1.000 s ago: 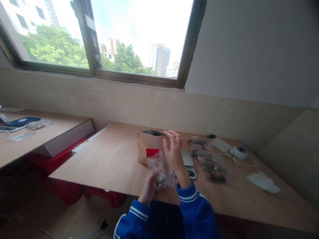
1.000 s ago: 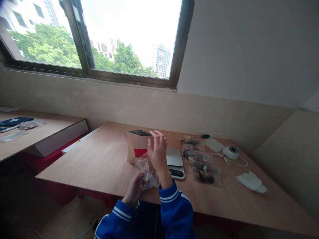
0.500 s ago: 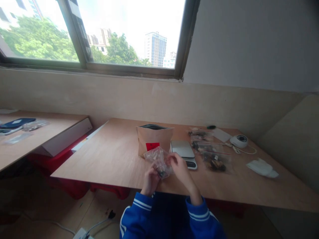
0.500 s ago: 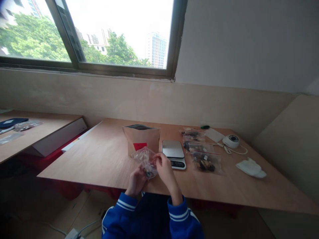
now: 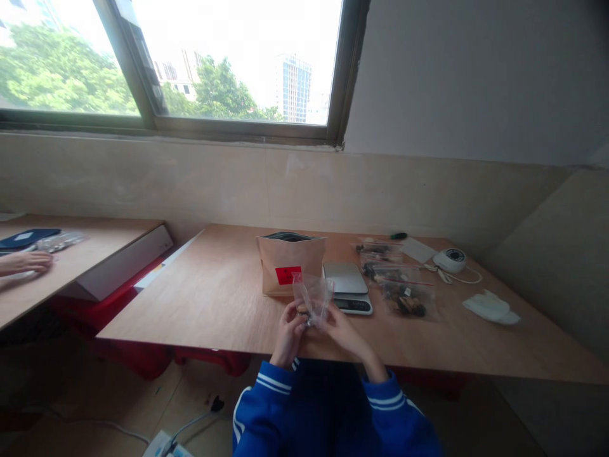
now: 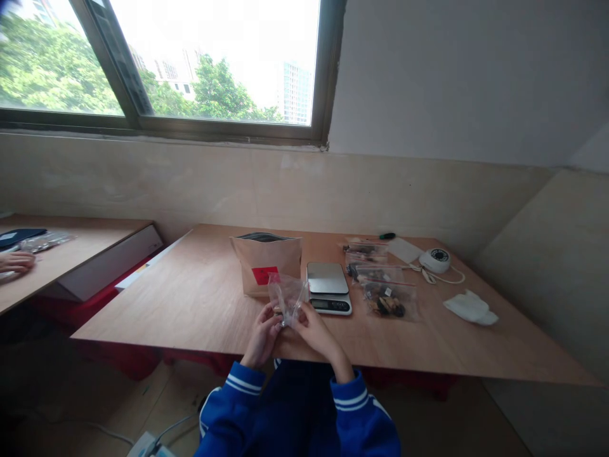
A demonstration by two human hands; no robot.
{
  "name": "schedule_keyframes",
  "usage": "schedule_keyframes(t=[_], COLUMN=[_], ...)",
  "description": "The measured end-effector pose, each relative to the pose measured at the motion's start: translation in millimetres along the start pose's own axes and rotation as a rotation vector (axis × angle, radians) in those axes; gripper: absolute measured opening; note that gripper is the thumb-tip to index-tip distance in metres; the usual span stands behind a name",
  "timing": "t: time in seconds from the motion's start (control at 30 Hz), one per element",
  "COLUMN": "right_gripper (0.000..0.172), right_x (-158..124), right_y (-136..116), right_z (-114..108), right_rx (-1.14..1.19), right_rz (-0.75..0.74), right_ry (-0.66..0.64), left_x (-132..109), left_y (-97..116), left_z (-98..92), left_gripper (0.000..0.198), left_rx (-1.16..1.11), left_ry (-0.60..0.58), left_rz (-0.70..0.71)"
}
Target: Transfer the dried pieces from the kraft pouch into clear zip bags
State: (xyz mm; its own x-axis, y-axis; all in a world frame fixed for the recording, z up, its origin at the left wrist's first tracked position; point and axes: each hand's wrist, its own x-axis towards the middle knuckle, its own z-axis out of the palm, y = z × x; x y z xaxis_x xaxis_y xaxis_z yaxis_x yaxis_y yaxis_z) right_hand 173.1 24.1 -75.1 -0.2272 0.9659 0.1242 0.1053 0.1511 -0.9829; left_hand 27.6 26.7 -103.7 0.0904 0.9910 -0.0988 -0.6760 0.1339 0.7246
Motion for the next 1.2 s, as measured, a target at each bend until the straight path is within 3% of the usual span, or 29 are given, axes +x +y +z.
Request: schedule_keyframes(t=[0.23,0.43,0.7,0.83,0.97,1.2], right_gripper=[0.031,0.035,0.040,0.042,0.044,0.035], right_x=[2.4,5.2,-2.9,-3.6,-5.0,-18.0], right_y=[1.2,2.2,-1.0,1.7,-2.4,-19.3], right_z=[3.0,-1.3,-2.9,-2.9,-7.3,-32.3], right_rx=[0.074,0.040,0.196,0.281,0.268,0.189], right_rz=[0.049,0.053,0.247,0.277,0.257,0.169], right_ry=[0.087,0.159,0.086,0.203,0.260,0.262], left_x=[-0.6,3.0,1.3,2.7,4.1,3.4], left_y=[-3.2,-11.4,-12.9,-14.5,-15.1,-12.5], left_z=[1.2,1.3,1.8,-0.8,-1.0,1.7], left_gripper=[0.030,0.027,0.022,0.023,0.028,0.026], left_rx=[0.064,0.180,0.331,0.363,0.327,0.233], left_ry=[0.022,0.056,0.057,0.043,0.027,0.030], left_rz=[0.049,0.088,0.154,0.142,0.122,0.112])
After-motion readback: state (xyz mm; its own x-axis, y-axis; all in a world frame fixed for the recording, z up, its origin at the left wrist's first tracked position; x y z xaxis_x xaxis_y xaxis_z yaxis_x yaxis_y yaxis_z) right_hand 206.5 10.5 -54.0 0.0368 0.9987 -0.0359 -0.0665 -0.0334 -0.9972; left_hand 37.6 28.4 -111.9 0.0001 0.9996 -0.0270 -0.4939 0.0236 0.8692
